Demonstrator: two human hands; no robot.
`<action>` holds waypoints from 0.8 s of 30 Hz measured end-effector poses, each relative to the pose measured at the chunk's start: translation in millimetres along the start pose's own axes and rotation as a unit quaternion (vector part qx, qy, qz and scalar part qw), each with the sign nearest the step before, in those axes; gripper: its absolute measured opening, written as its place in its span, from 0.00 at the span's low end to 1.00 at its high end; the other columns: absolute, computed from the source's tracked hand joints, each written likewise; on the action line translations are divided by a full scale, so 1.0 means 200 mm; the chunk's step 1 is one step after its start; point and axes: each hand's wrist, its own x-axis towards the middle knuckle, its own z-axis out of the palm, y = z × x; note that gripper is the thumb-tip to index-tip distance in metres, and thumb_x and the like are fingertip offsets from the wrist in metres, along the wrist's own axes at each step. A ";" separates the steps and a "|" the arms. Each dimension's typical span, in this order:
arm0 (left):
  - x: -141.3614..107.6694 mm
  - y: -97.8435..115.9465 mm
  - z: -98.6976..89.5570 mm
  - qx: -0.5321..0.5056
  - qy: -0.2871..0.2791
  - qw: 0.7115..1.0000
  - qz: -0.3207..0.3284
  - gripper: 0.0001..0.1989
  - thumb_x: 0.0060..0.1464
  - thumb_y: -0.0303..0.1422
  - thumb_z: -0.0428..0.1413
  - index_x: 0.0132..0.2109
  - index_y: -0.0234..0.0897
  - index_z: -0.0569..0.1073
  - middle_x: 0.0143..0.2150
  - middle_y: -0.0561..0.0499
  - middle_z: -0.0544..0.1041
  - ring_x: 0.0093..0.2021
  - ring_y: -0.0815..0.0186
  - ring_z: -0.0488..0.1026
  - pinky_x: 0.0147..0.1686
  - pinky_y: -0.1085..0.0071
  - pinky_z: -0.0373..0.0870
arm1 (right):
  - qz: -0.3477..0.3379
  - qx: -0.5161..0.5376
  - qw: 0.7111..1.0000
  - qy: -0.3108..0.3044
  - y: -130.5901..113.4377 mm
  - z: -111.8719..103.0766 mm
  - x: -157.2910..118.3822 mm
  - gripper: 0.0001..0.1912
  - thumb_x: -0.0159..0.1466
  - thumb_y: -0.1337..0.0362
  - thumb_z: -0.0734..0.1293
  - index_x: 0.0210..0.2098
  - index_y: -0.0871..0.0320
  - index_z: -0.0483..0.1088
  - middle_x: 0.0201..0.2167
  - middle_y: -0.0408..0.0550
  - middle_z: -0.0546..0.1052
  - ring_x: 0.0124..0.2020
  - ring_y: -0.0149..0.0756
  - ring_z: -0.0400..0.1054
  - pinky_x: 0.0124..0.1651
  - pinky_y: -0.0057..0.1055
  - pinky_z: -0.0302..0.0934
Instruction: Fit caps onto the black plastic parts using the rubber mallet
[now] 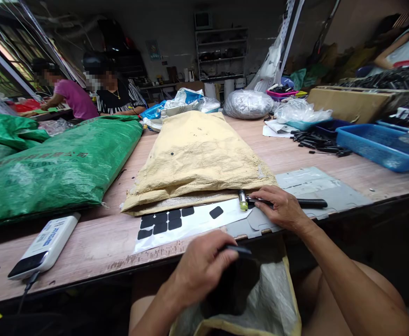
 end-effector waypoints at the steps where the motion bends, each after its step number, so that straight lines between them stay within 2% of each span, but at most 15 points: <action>1: -0.04 0.02 0.05 0.006 -0.037 0.999 -0.003 0.08 0.65 0.37 0.54 0.47 0.45 0.77 0.42 0.54 0.79 0.42 0.65 0.75 0.43 0.70 0.66 | 0.000 0.000 1.000 0.000 0.00 0.00 0.00 0.11 0.67 0.64 0.66 0.47 0.52 0.77 0.43 0.48 0.79 0.45 0.41 0.72 0.49 0.38 0.68; 3: -0.11 0.02 0.17 0.053 -0.096 0.994 -0.027 0.07 0.63 0.36 0.56 0.45 0.45 0.77 0.42 0.54 0.80 0.41 0.63 0.76 0.39 0.70 0.67 | 0.001 0.000 1.000 0.001 0.00 0.00 0.00 0.11 0.67 0.64 0.66 0.47 0.52 0.77 0.43 0.48 0.79 0.45 0.41 0.72 0.49 0.38 0.68; 5: -0.13 -0.02 0.29 0.117 -0.133 0.982 -0.068 0.07 0.61 0.36 0.56 0.44 0.43 0.77 0.42 0.51 0.80 0.40 0.59 0.78 0.37 0.67 0.67 | 0.002 -0.001 1.000 0.002 0.00 0.00 0.00 0.11 0.66 0.65 0.66 0.47 0.52 0.77 0.43 0.48 0.79 0.45 0.41 0.72 0.48 0.38 0.67; 8: -0.12 -0.13 0.43 0.185 -0.151 0.963 -0.122 0.10 0.61 0.34 0.52 0.45 0.40 0.77 0.44 0.46 0.80 0.42 0.54 0.80 0.38 0.63 0.70 | 0.002 -0.003 1.000 0.002 0.00 0.00 0.00 0.12 0.66 0.66 0.66 0.47 0.52 0.77 0.43 0.48 0.79 0.45 0.41 0.72 0.49 0.38 0.67; 11: -0.11 -0.20 0.51 0.220 -0.147 0.953 -0.149 0.13 0.60 0.31 0.50 0.47 0.37 0.76 0.45 0.43 0.81 0.44 0.51 0.80 0.41 0.59 0.72 | 0.000 -0.005 1.000 0.003 -0.01 0.00 0.00 0.12 0.66 0.66 0.66 0.47 0.52 0.77 0.43 0.48 0.79 0.45 0.41 0.72 0.48 0.37 0.67; 13: -0.12 -0.19 0.52 0.230 -0.160 0.947 -0.158 0.14 0.58 0.30 0.52 0.49 0.36 0.76 0.46 0.41 0.81 0.45 0.50 0.80 0.43 0.59 0.72 | 0.001 -0.008 1.000 0.006 -0.01 0.00 0.00 0.12 0.65 0.66 0.66 0.47 0.52 0.77 0.42 0.47 0.79 0.45 0.41 0.72 0.48 0.37 0.67; 15: -0.12 -0.14 0.48 0.218 -0.182 0.947 -0.153 0.14 0.56 0.32 0.55 0.48 0.36 0.77 0.47 0.41 0.81 0.45 0.50 0.79 0.42 0.60 0.72 | 0.002 -0.010 1.000 0.008 -0.01 0.00 0.00 0.12 0.65 0.67 0.66 0.46 0.51 0.77 0.42 0.47 0.79 0.45 0.41 0.72 0.47 0.36 0.67; 18: -0.07 -0.03 0.33 0.144 -0.179 0.967 -0.109 0.11 0.58 0.40 0.57 0.44 0.42 0.79 0.42 0.48 0.82 0.41 0.56 0.79 0.38 0.66 0.70 | 0.000 -0.004 1.000 0.016 -0.02 0.00 0.00 0.12 0.64 0.67 0.66 0.45 0.52 0.76 0.41 0.48 0.79 0.44 0.41 0.72 0.47 0.36 0.67; 21: 0.09 0.05 0.11 0.098 -0.099 0.988 -0.063 0.14 0.64 0.43 0.52 0.43 0.45 0.80 0.36 0.52 0.82 0.36 0.62 0.77 0.33 0.70 0.67 | -0.003 0.005 1.000 0.025 -0.02 0.00 -0.01 0.10 0.63 0.68 0.66 0.42 0.53 0.76 0.38 0.48 0.78 0.41 0.41 0.72 0.45 0.36 0.67; 22: 0.17 0.06 0.03 0.111 -0.048 0.991 -0.063 0.14 0.65 0.41 0.50 0.42 0.43 0.80 0.36 0.51 0.82 0.35 0.62 0.76 0.34 0.70 0.66 | -0.002 0.008 1.000 0.024 -0.03 -0.01 -0.01 0.09 0.62 0.68 0.66 0.41 0.54 0.76 0.37 0.48 0.78 0.40 0.40 0.71 0.44 0.36 0.67; 24: 0.33 0.05 -0.09 0.180 0.050 0.978 -0.094 0.14 0.64 0.38 0.50 0.40 0.40 0.80 0.36 0.48 0.82 0.35 0.61 0.76 0.34 0.68 0.66 | 0.003 0.012 1.000 0.021 -0.03 -0.01 -0.02 0.08 0.61 0.68 0.67 0.39 0.54 0.76 0.36 0.47 0.78 0.39 0.40 0.71 0.44 0.37 0.67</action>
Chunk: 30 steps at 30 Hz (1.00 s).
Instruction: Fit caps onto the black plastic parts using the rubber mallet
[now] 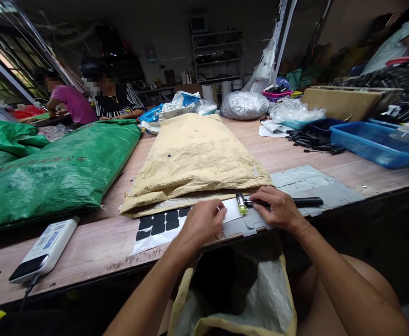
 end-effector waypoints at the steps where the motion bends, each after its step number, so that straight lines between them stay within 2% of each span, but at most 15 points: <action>1: 0.08 -0.01 -0.04 0.029 0.022 0.999 -0.015 0.13 0.63 0.36 0.50 0.41 0.40 0.80 0.37 0.47 0.82 0.36 0.59 0.76 0.35 0.68 0.67 | 0.004 0.003 1.000 -0.004 0.00 0.00 0.00 0.08 0.60 0.68 0.67 0.39 0.54 0.76 0.36 0.47 0.78 0.39 0.40 0.71 0.44 0.37 0.67; 3: 0.23 -0.04 -0.08 0.072 0.056 0.995 -0.029 0.14 0.62 0.34 0.52 0.48 0.40 0.80 0.41 0.46 0.83 0.41 0.56 0.77 0.39 0.65 0.69 | 0.016 0.008 1.000 -0.006 0.00 -0.01 0.00 0.08 0.60 0.67 0.68 0.39 0.54 0.76 0.36 0.47 0.78 0.40 0.40 0.71 0.44 0.37 0.67; 5: 0.33 -0.07 -0.11 0.089 0.091 0.991 -0.029 0.19 0.62 0.33 0.52 0.58 0.42 0.75 0.45 0.45 0.82 0.46 0.54 0.77 0.44 0.63 0.70 | 0.022 0.010 1.000 -0.006 0.01 -0.01 0.00 0.08 0.60 0.67 0.68 0.38 0.53 0.76 0.37 0.47 0.78 0.40 0.40 0.72 0.45 0.37 0.67; 7: 0.39 -0.08 -0.13 0.085 0.120 0.989 -0.024 0.25 0.62 0.33 0.52 0.66 0.44 0.67 0.47 0.45 0.82 0.48 0.54 0.77 0.48 0.63 0.70 | 0.024 0.011 1.000 -0.008 0.01 -0.01 0.00 0.08 0.59 0.67 0.68 0.38 0.53 0.76 0.36 0.46 0.78 0.39 0.40 0.72 0.45 0.36 0.67; 10: 0.46 -0.09 -0.12 0.056 0.135 0.989 -0.005 0.30 0.62 0.30 0.51 0.70 0.43 0.58 0.46 0.45 0.81 0.46 0.57 0.77 0.49 0.64 0.69 | 0.027 0.009 1.000 -0.013 0.01 -0.01 0.00 0.08 0.59 0.67 0.68 0.39 0.53 0.75 0.36 0.46 0.78 0.39 0.40 0.71 0.45 0.36 0.66; 14: 0.51 -0.07 -0.06 0.039 0.148 0.988 -0.003 0.23 0.61 0.31 0.52 0.63 0.40 0.62 0.44 0.46 0.80 0.43 0.57 0.77 0.44 0.64 0.70 | 0.030 0.012 0.999 -0.012 0.01 -0.01 0.00 0.07 0.60 0.67 0.68 0.38 0.54 0.75 0.36 0.46 0.78 0.39 0.40 0.71 0.45 0.36 0.66; 18: 0.55 -0.02 0.03 0.089 0.159 0.982 -0.042 0.16 0.58 0.42 0.57 0.51 0.41 0.70 0.43 0.46 0.80 0.44 0.55 0.77 0.42 0.64 0.70 | 0.035 0.019 0.999 -0.015 0.01 -0.01 0.00 0.07 0.59 0.67 0.69 0.38 0.53 0.76 0.36 0.46 0.78 0.40 0.40 0.72 0.45 0.35 0.66; 21: 0.57 0.00 0.08 0.122 0.128 0.981 -0.079 0.18 0.54 0.48 0.60 0.43 0.39 0.75 0.44 0.43 0.81 0.46 0.52 0.77 0.42 0.64 0.71 | 0.036 0.019 0.999 -0.017 0.00 -0.01 0.00 0.08 0.59 0.68 0.68 0.38 0.53 0.76 0.36 0.46 0.78 0.40 0.40 0.72 0.45 0.35 0.66; 23: 0.57 0.00 0.09 0.132 0.096 0.982 -0.095 0.17 0.53 0.48 0.59 0.39 0.37 0.77 0.43 0.41 0.82 0.46 0.51 0.78 0.41 0.64 0.71 | 0.035 0.018 0.999 -0.016 0.00 -0.01 0.01 0.08 0.59 0.68 0.68 0.38 0.52 0.76 0.36 0.46 0.78 0.40 0.41 0.72 0.46 0.36 0.66; 26: 0.49 -0.03 0.05 0.135 0.081 0.983 -0.092 0.12 0.53 0.41 0.58 0.37 0.38 0.78 0.41 0.42 0.82 0.44 0.52 0.78 0.38 0.65 0.69 | 0.035 0.015 0.999 -0.013 0.00 -0.01 0.01 0.07 0.59 0.67 0.68 0.38 0.53 0.76 0.36 0.46 0.78 0.40 0.40 0.72 0.45 0.36 0.66; 30: 0.27 -0.11 -0.03 0.119 0.058 0.989 -0.062 0.08 0.53 0.39 0.58 0.37 0.42 0.79 0.36 0.49 0.82 0.39 0.57 0.77 0.33 0.67 0.65 | 0.032 0.011 0.999 -0.009 0.00 -0.01 0.00 0.07 0.60 0.66 0.68 0.38 0.53 0.76 0.35 0.46 0.78 0.39 0.40 0.71 0.44 0.36 0.66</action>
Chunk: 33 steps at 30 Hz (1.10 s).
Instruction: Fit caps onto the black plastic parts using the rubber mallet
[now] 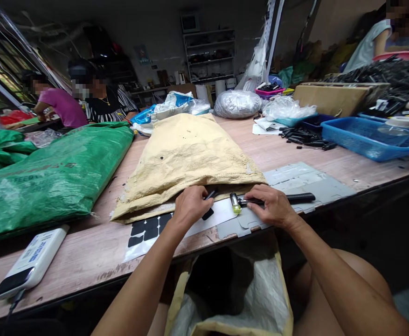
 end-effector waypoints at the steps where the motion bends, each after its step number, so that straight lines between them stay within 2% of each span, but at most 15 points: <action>1: -0.06 -0.03 -0.02 -0.010 -0.002 1.000 0.007 0.08 0.53 0.39 0.59 0.36 0.42 0.79 0.35 0.50 0.81 0.38 0.58 0.77 0.33 0.68 0.64 | 0.001 0.000 1.000 0.000 0.00 0.00 0.00 0.07 0.60 0.66 0.68 0.38 0.53 0.76 0.35 0.46 0.78 0.39 0.40 0.71 0.44 0.36 0.66; 4: -0.21 -0.10 -0.02 -0.049 0.005 0.999 0.003 0.10 0.53 0.38 0.59 0.41 0.42 0.79 0.34 0.52 0.80 0.36 0.60 0.75 0.32 0.69 0.62 | 0.005 0.003 1.000 -0.003 0.00 0.00 0.00 0.07 0.60 0.66 0.68 0.38 0.53 0.76 0.35 0.46 0.78 0.39 0.40 0.71 0.43 0.35 0.66; 7: -0.30 -0.11 0.02 -0.083 0.008 0.996 -0.012 0.19 0.54 0.37 0.59 0.54 0.43 0.74 0.30 0.55 0.76 0.32 0.62 0.74 0.32 0.69 0.61 | 0.004 0.005 1.000 -0.005 0.00 0.00 -0.01 0.08 0.60 0.67 0.68 0.38 0.52 0.76 0.35 0.46 0.78 0.39 0.40 0.72 0.43 0.35 0.66; 11: -0.33 -0.10 0.06 -0.101 -0.003 0.995 -0.004 0.25 0.57 0.42 0.58 0.61 0.45 0.70 0.27 0.57 0.73 0.30 0.62 0.72 0.31 0.69 0.60 | 0.002 0.010 1.000 0.000 0.00 0.00 -0.01 0.08 0.60 0.67 0.68 0.38 0.52 0.76 0.36 0.46 0.78 0.39 0.40 0.72 0.44 0.35 0.66; 13: -0.33 -0.11 0.04 -0.114 -0.016 0.993 0.014 0.27 0.57 0.45 0.58 0.62 0.47 0.70 0.27 0.57 0.72 0.30 0.62 0.71 0.31 0.69 0.60 | 0.003 0.012 1.000 0.002 0.00 0.00 -0.01 0.08 0.60 0.67 0.68 0.39 0.52 0.76 0.36 0.46 0.78 0.40 0.40 0.72 0.44 0.35 0.66; 15: -0.33 -0.13 0.00 -0.127 -0.031 0.990 0.059 0.29 0.54 0.41 0.60 0.63 0.48 0.69 0.31 0.56 0.72 0.33 0.63 0.71 0.34 0.69 0.63 | 0.003 0.012 1.000 0.002 0.00 0.00 -0.01 0.08 0.60 0.67 0.68 0.38 0.52 0.76 0.36 0.46 0.78 0.40 0.40 0.72 0.44 0.35 0.66; 17: -0.31 -0.16 -0.04 -0.129 -0.039 0.984 0.118 0.30 0.50 0.33 0.60 0.61 0.49 0.73 0.37 0.53 0.72 0.38 0.62 0.71 0.39 0.68 0.67 | 0.000 0.010 1.000 0.003 0.00 0.00 -0.01 0.07 0.60 0.66 0.68 0.38 0.52 0.76 0.36 0.46 0.78 0.40 0.40 0.72 0.44 0.35 0.66; 19: -0.29 -0.20 -0.05 -0.121 -0.029 0.978 0.167 0.27 0.47 0.26 0.58 0.55 0.48 0.78 0.43 0.50 0.71 0.45 0.60 0.70 0.48 0.65 0.67 | -0.001 0.009 1.000 0.003 0.00 0.00 0.00 0.07 0.60 0.66 0.68 0.38 0.52 0.76 0.36 0.46 0.78 0.40 0.41 0.72 0.44 0.35 0.66; 23: -0.24 -0.23 -0.02 -0.108 0.008 0.973 0.203 0.15 0.48 0.27 0.63 0.43 0.46 0.82 0.55 0.48 0.70 0.58 0.54 0.65 0.61 0.57 0.59 | 0.002 0.006 1.000 0.001 0.00 0.00 0.00 0.07 0.60 0.66 0.68 0.38 0.52 0.76 0.36 0.46 0.78 0.40 0.41 0.72 0.44 0.36 0.66; 25: -0.25 -0.22 0.01 -0.122 0.011 0.973 0.198 0.09 0.50 0.30 0.65 0.40 0.44 0.81 0.54 0.49 0.72 0.56 0.54 0.65 0.60 0.57 0.59 | 0.002 0.007 1.000 -0.002 0.00 0.00 0.00 0.07 0.61 0.66 0.68 0.38 0.53 0.76 0.36 0.46 0.78 0.40 0.41 0.72 0.44 0.36 0.66; 27: -0.26 -0.20 0.04 -0.145 0.007 0.972 0.184 0.06 0.53 0.33 0.65 0.40 0.42 0.80 0.46 0.49 0.76 0.51 0.56 0.68 0.54 0.60 0.63 | 0.002 0.008 1.000 -0.005 0.00 0.00 0.00 0.07 0.61 0.66 0.68 0.38 0.53 0.76 0.36 0.46 0.78 0.40 0.41 0.72 0.44 0.36 0.66; 29: -0.28 -0.19 0.07 -0.169 0.011 0.971 0.171 0.07 0.54 0.35 0.65 0.41 0.41 0.79 0.41 0.50 0.76 0.46 0.58 0.69 0.50 0.62 0.64 | 0.003 0.007 1.000 -0.007 0.00 0.00 -0.01 0.07 0.61 0.66 0.68 0.39 0.53 0.76 0.36 0.46 0.78 0.40 0.41 0.72 0.44 0.37 0.66; 33: -0.30 -0.19 0.09 -0.221 0.027 0.963 0.152 0.12 0.51 0.34 0.67 0.44 0.41 0.79 0.41 0.50 0.77 0.46 0.59 0.70 0.48 0.64 0.65 | -0.005 0.001 1.000 -0.008 0.01 0.00 -0.01 0.07 0.61 0.66 0.68 0.39 0.54 0.76 0.37 0.47 0.78 0.40 0.41 0.71 0.44 0.37 0.67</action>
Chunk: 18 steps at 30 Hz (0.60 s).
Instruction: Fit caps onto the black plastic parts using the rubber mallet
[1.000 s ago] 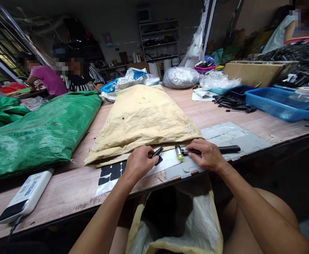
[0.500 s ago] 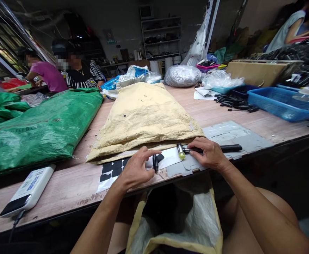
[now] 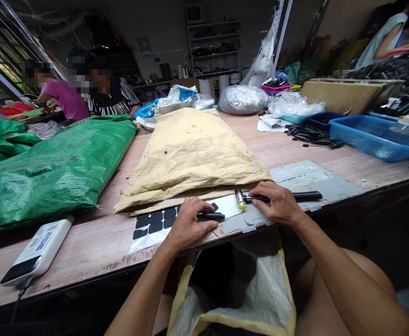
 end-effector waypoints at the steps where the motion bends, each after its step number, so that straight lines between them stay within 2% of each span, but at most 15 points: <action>1: 0.00 0.00 0.00 -0.012 0.002 1.000 -0.009 0.12 0.50 0.34 0.68 0.44 0.41 0.79 0.41 0.51 0.77 0.45 0.59 0.70 0.47 0.65 0.65 | -0.004 -0.003 1.000 -0.001 0.00 0.00 0.00 0.07 0.62 0.66 0.68 0.39 0.54 0.76 0.37 0.47 0.78 0.40 0.41 0.71 0.43 0.37 0.67; 5: 0.01 -0.02 -0.02 -0.038 0.001 0.999 -0.034 0.07 0.52 0.34 0.66 0.40 0.39 0.79 0.38 0.51 0.77 0.43 0.60 0.70 0.43 0.66 0.64 | -0.038 0.001 0.999 -0.011 -0.02 -0.02 0.02 0.08 0.66 0.66 0.65 0.42 0.54 0.76 0.38 0.48 0.78 0.40 0.40 0.72 0.44 0.37 0.67; 8: 0.01 -0.02 -0.01 -0.045 0.000 0.999 -0.030 0.07 0.51 0.33 0.66 0.39 0.39 0.79 0.38 0.51 0.78 0.42 0.61 0.69 0.43 0.66 0.64 | -0.055 0.018 0.998 0.009 -0.11 -0.04 0.04 0.10 0.69 0.65 0.64 0.46 0.54 0.76 0.40 0.49 0.79 0.42 0.39 0.72 0.46 0.37 0.68; 12: 0.01 -0.02 0.00 -0.039 0.001 0.999 -0.025 0.07 0.49 0.30 0.66 0.38 0.40 0.80 0.37 0.52 0.78 0.42 0.61 0.69 0.43 0.66 0.64 | -0.032 0.078 0.995 0.050 -0.29 -0.04 0.06 0.14 0.70 0.66 0.63 0.53 0.54 0.73 0.43 0.49 0.78 0.43 0.38 0.73 0.47 0.35 0.68; 15: 0.01 -0.03 0.01 -0.036 0.004 0.999 -0.024 0.07 0.49 0.31 0.66 0.38 0.40 0.81 0.36 0.52 0.78 0.43 0.60 0.69 0.44 0.65 0.63 | -0.006 0.119 0.992 0.041 -0.40 -0.03 0.07 0.14 0.71 0.67 0.62 0.54 0.53 0.73 0.43 0.48 0.79 0.44 0.37 0.73 0.47 0.34 0.68; 18: 0.01 -0.03 0.01 -0.032 0.004 0.999 -0.021 0.05 0.51 0.33 0.65 0.38 0.41 0.82 0.35 0.51 0.78 0.42 0.60 0.69 0.44 0.65 0.62 | 0.013 0.125 0.992 0.025 -0.44 -0.03 0.08 0.15 0.71 0.67 0.62 0.54 0.53 0.73 0.43 0.48 0.79 0.44 0.37 0.74 0.47 0.34 0.67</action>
